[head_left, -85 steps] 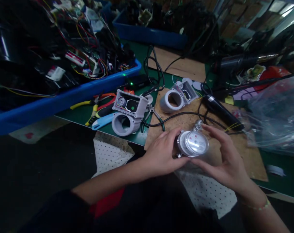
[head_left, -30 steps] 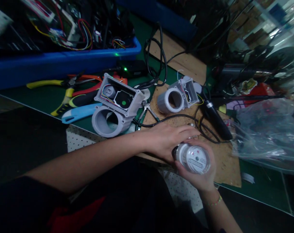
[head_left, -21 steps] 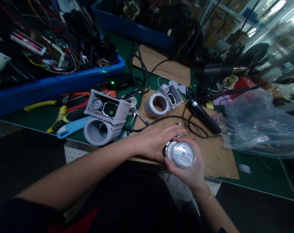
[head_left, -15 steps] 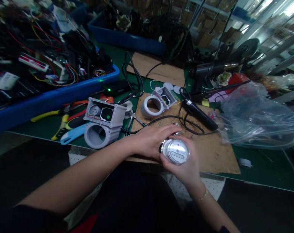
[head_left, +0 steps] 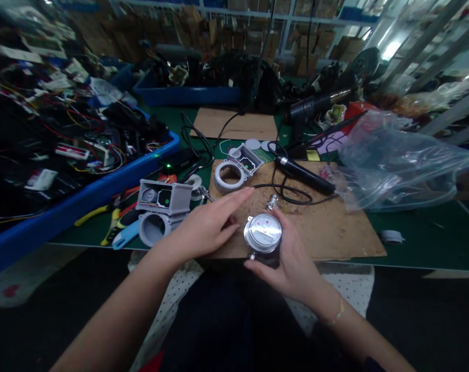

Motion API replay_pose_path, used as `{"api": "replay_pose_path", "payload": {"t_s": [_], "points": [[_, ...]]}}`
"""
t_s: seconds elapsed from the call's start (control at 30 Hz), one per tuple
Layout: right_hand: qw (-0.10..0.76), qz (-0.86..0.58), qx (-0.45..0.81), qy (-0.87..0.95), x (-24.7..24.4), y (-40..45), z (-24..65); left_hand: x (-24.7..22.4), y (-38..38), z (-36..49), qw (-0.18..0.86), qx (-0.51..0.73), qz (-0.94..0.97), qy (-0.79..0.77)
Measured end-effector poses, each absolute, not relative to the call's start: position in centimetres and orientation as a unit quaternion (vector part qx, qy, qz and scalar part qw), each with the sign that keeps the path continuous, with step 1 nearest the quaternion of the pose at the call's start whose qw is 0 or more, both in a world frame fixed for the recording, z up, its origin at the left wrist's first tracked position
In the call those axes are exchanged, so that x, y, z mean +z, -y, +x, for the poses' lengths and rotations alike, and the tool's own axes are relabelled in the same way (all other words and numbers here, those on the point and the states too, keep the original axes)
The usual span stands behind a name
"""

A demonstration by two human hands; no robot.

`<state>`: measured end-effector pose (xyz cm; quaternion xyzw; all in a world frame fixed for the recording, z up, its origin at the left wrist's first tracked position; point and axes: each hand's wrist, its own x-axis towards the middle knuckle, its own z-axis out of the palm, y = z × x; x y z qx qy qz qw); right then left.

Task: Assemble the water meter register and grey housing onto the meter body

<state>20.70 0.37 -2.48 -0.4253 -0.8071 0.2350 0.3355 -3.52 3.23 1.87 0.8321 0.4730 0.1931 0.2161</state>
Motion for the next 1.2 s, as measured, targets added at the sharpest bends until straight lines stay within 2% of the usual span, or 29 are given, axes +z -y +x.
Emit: {"api": "replay_pose_path", "payload": {"t_s": [0.1,0.17,0.23,0.33,0.43,0.6,0.77,1.0,1.2], "points": [[0.348,-0.42,0.257,0.798,-2.6,-0.4,22.0,3.1,-1.3,-3.4,0.202,0.266,0.768,-0.547],[0.377,-0.443,0.283,0.762,-3.2,-0.5,21.9,3.7,-0.6,-2.7,0.21,0.27,0.765,-0.546],[0.412,-0.473,0.294,0.721,-3.7,-0.4,21.1,3.9,-0.3,-1.5,0.201,0.219,0.799,-0.523],[0.455,-0.501,0.269,0.685,-4.3,-0.2,19.8,3.8,-0.6,-0.1,0.135,0.141,0.843,-0.502],[0.466,-0.488,0.253,0.693,-4.5,-0.1,19.8,3.6,-1.5,0.3,0.116,0.135,0.849,-0.497],[0.45,-0.459,0.269,0.717,-4.4,-0.6,21.3,3.6,-3.3,-0.4,0.18,0.157,0.853,-0.464],[0.412,-0.46,0.277,0.736,-3.8,-1.4,21.9,3.1,-4.3,-1.0,0.258,0.16,0.816,-0.493],[0.444,-0.433,0.233,0.749,-3.7,-2.2,21.9,2.0,-4.4,-1.4,0.33,0.183,0.773,-0.51],[0.446,-0.412,0.198,0.769,-4.5,-4.2,20.8,0.0,-5.6,-2.5,0.389,0.291,0.721,-0.494]]}}
